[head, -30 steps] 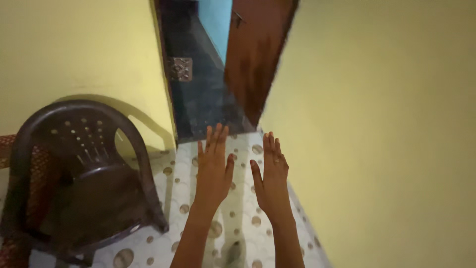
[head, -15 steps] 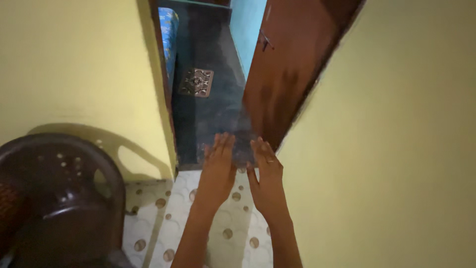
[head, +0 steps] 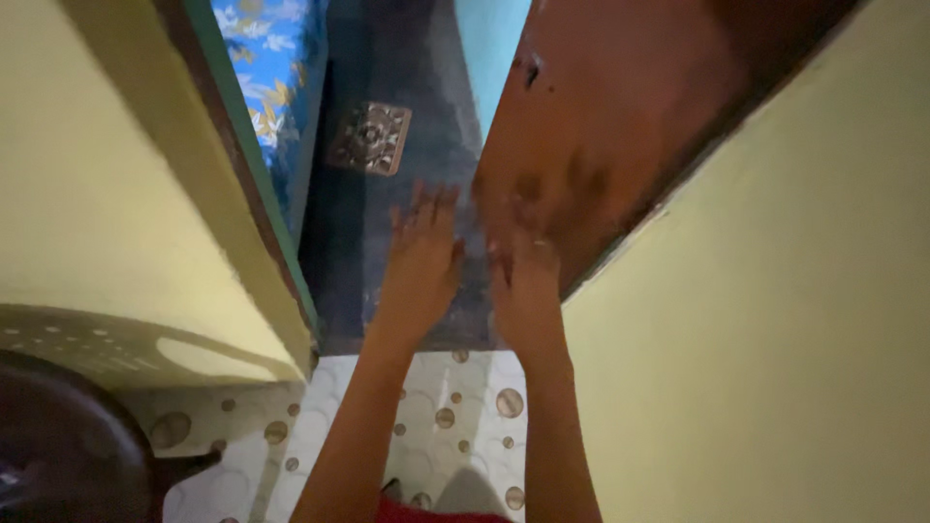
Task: The person opens a bedroom door, adjusts a patterned curtain, closes a window, and then closes and latches the main door. The person then returns to the bedroom.
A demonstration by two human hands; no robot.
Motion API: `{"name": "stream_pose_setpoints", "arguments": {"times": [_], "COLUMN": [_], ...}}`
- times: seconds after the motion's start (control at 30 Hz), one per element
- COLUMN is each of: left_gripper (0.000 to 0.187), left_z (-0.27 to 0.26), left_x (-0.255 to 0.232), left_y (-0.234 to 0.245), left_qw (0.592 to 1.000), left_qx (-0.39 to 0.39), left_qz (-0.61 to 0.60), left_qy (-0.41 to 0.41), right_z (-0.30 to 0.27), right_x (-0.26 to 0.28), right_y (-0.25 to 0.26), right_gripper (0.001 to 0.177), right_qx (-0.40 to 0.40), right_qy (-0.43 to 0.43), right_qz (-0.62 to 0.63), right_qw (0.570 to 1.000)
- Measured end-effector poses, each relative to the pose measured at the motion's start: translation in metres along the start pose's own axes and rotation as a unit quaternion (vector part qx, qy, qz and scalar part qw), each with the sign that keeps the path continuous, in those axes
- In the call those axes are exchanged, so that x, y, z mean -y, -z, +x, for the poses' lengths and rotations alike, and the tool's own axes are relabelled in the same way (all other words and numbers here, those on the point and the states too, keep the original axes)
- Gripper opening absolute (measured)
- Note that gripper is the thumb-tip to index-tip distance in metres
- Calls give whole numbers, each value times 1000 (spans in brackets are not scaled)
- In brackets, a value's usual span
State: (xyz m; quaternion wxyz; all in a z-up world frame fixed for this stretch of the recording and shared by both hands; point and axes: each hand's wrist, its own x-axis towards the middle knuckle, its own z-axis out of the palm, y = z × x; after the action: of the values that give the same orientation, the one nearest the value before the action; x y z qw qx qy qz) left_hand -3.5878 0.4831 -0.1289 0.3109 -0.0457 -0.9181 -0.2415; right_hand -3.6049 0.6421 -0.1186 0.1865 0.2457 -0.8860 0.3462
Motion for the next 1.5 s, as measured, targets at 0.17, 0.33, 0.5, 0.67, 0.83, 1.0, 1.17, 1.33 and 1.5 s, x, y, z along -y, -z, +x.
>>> {"name": "stream_pose_setpoints", "arguments": {"times": [0.17, 0.33, 0.5, 0.67, 0.83, 1.0, 1.17, 1.33, 1.5], "left_gripper": [69, 75, 82, 72, 69, 67, 82, 93, 90], "left_z": [58, 128, 214, 254, 276, 324, 418, 496, 541], "left_x": [47, 107, 156, 205, 259, 333, 410, 464, 518], "left_y": [-47, -95, -116, -133, -146, -150, -138, -125, -136], "left_qw": [998, 996, 993, 983, 965, 954, 961, 973, 978], "left_qx": [51, 51, 6, -67, -71, -97, -106, -128, -97], "left_qz": [1, 47, 61, 98, 121, 167, 167, 122, 111], "left_qy": [46, 63, 97, 142, 224, 230, 192, 149, 146], "right_z": [71, 163, 293, 364, 412, 477, 570, 645, 700], "right_x": [-52, -114, -146, -153, -143, -130, -116, -103, -103], "right_y": [-46, -101, -149, -197, -247, -303, -347, -387, -437], "right_gripper": [46, 48, 45, 45, 47, 49, 49, 47, 46], "right_qx": [-42, -25, 0, 62, 127, 158, 114, 78, 89], "right_qy": [77, 137, 88, 121, 233, 235, 270, 247, 215], "right_qz": [13, 26, 110, 135, 157, 182, 151, 159, 167], "right_qw": [996, 990, 990, 982, 951, 942, 944, 953, 958]}}
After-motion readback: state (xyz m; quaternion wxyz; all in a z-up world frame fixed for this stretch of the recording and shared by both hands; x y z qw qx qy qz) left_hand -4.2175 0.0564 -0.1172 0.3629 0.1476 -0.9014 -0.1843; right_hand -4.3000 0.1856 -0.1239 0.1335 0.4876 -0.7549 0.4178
